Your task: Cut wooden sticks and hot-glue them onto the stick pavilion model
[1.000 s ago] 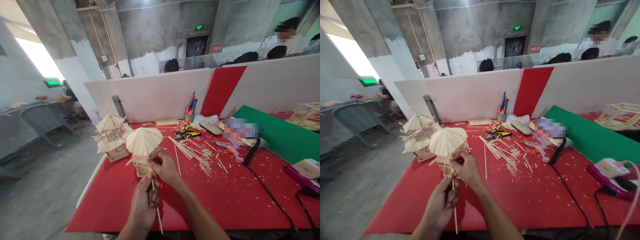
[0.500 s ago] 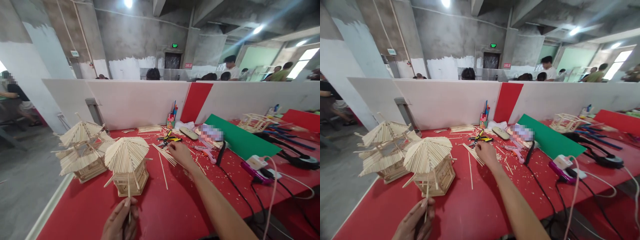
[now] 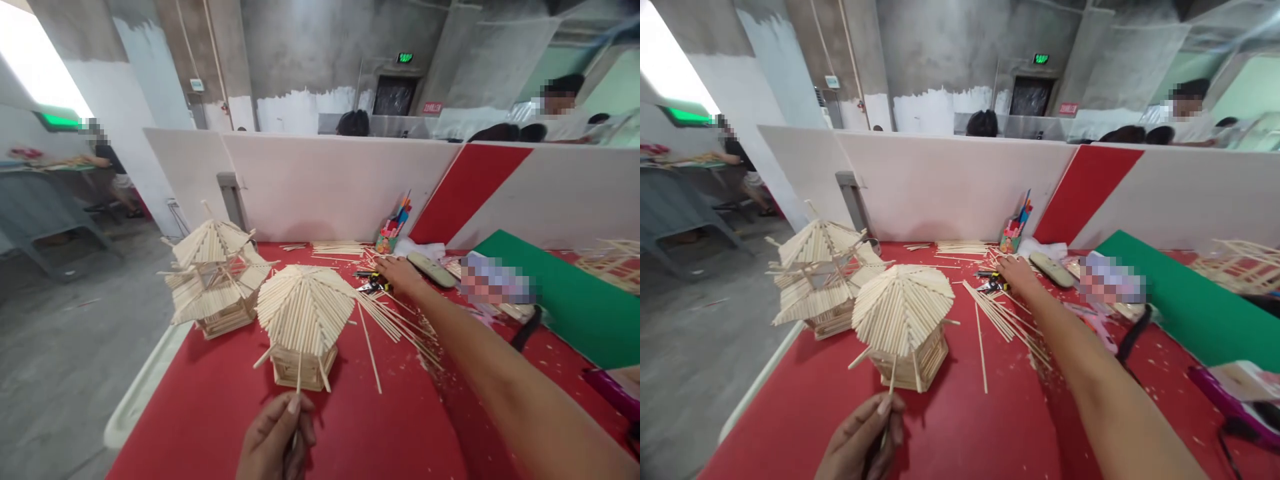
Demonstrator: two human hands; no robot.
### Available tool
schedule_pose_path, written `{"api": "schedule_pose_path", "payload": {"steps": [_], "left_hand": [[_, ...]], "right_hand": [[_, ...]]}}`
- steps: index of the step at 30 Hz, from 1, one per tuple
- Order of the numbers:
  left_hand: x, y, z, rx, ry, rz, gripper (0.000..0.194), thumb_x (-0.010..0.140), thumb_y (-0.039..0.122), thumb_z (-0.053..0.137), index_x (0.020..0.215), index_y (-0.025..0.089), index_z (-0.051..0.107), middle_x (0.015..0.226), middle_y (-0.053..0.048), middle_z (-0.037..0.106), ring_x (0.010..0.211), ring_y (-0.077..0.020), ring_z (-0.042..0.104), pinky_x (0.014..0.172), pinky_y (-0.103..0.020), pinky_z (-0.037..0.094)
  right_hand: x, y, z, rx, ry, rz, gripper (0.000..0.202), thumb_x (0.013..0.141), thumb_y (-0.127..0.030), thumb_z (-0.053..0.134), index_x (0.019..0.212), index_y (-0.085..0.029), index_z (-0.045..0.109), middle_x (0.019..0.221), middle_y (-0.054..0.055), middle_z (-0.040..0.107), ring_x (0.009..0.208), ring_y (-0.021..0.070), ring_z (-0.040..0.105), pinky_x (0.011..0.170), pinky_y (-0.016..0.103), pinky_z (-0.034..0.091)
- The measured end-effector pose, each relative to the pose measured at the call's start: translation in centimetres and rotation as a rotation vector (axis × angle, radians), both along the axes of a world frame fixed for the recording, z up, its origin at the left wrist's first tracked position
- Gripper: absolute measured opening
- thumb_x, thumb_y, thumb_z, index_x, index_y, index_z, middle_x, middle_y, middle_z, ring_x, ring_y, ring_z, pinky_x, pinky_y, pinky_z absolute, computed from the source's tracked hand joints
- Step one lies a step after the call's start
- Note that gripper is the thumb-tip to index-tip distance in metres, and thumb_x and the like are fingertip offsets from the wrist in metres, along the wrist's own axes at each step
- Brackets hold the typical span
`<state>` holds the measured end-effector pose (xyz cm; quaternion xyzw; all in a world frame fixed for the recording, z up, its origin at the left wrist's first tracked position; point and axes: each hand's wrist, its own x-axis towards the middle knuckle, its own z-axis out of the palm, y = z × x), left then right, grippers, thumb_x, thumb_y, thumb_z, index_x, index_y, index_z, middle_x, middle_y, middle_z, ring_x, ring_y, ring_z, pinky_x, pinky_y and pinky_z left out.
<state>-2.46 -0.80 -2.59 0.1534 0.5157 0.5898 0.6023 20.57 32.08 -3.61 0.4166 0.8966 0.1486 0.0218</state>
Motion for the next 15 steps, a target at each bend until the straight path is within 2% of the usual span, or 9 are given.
{"api": "schedule_pose_path", "payload": {"steps": [4,7,12,15], "left_hand": [[0.0,0.0,0.6,0.044,-0.004,0.033,0.037,0.065,0.05,0.073,0.071,0.014,0.066,0.049,0.001,0.057,0.029,0.0021,0.023,0.032,-0.014,0.015],[0.0,0.1,0.9,0.051,-0.042,0.015,0.031,0.067,0.043,0.072,0.072,0.013,0.065,0.05,0.002,0.057,0.029,0.0018,0.023,0.032,-0.014,0.014],[-0.4,0.2,1.8,0.048,-0.053,-0.024,0.029,0.065,0.04,0.073,0.072,0.013,0.064,0.048,0.002,0.057,0.027,0.0013,0.023,0.031,-0.015,0.012],[-0.7,0.3,2.2,0.063,-0.037,-0.025,0.027,0.065,0.038,0.072,0.071,0.013,0.063,0.049,0.002,0.058,0.028,0.001,0.023,0.032,-0.015,0.013]], "right_hand": [[1.1,-1.2,1.6,0.018,0.003,0.004,0.052,0.071,-0.02,0.066,0.121,-0.013,0.051,0.122,0.013,0.055,0.116,0.0269,0.046,0.102,0.044,0.029],[2.3,-3.2,3.3,0.047,0.065,-0.087,0.042,0.073,-0.018,0.055,0.114,-0.01,0.054,0.11,0.016,0.059,0.11,0.0279,0.049,0.102,0.045,0.023],[4.6,-8.6,5.4,-0.001,0.258,-0.318,0.05,0.07,-0.03,0.052,0.114,-0.006,0.051,0.11,0.024,0.056,0.105,0.0373,0.049,0.09,0.049,0.032],[5.5,-13.5,5.7,-0.151,0.428,-0.401,0.048,0.07,-0.03,0.05,0.114,-0.011,0.054,0.113,0.02,0.058,0.102,0.0323,0.053,0.084,0.041,0.039]]}}
